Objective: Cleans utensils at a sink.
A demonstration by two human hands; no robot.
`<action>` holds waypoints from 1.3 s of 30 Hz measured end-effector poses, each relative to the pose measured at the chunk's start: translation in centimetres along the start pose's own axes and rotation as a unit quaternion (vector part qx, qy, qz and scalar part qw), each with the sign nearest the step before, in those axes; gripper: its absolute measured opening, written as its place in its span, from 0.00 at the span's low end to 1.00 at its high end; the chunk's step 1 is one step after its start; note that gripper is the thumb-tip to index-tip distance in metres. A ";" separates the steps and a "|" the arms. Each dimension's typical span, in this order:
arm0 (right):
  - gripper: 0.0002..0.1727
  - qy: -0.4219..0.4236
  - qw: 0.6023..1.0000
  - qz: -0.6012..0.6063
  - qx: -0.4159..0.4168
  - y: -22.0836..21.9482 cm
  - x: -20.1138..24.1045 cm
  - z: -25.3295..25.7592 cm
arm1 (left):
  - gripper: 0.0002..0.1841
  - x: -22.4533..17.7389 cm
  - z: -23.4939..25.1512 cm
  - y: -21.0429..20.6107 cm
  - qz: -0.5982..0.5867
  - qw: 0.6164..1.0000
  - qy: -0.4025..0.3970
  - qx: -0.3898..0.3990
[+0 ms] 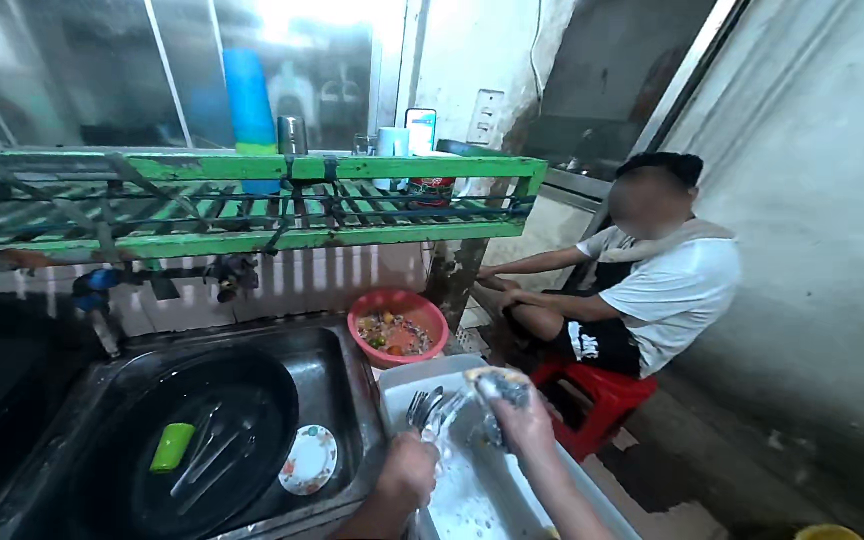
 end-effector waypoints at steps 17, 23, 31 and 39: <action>0.29 -0.140 0.965 0.212 0.059 -3.5 1.2 -4.1 | 0.12 -1.1 -1.5 -0.5 -0.089 0.994 -0.051 0.021; 0.27 -0.186 0.954 0.031 0.233 -1.6 1.5 -3.2 | 0.13 -0.5 -1.7 2.3 -0.200 0.966 -0.161 0.026; 0.35 -0.131 0.824 -0.147 0.532 -4.4 -0.1 -7.1 | 0.16 -1.1 0.1 2.8 -0.300 0.933 -0.190 0.057; 0.47 -0.035 0.958 -0.008 0.283 -0.9 3.0 -2.3 | 0.05 -0.8 0.4 0.0 -0.024 0.992 -0.015 0.123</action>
Point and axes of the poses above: each hand's wrist, its own z-axis towards the middle knuckle, its own y-axis out of the back of the hand, x = y × z, the point moved 6 cm from there along z, towards the middle knuckle, and after that the axes turned 5 degrees about x, right-handed, at the moved point
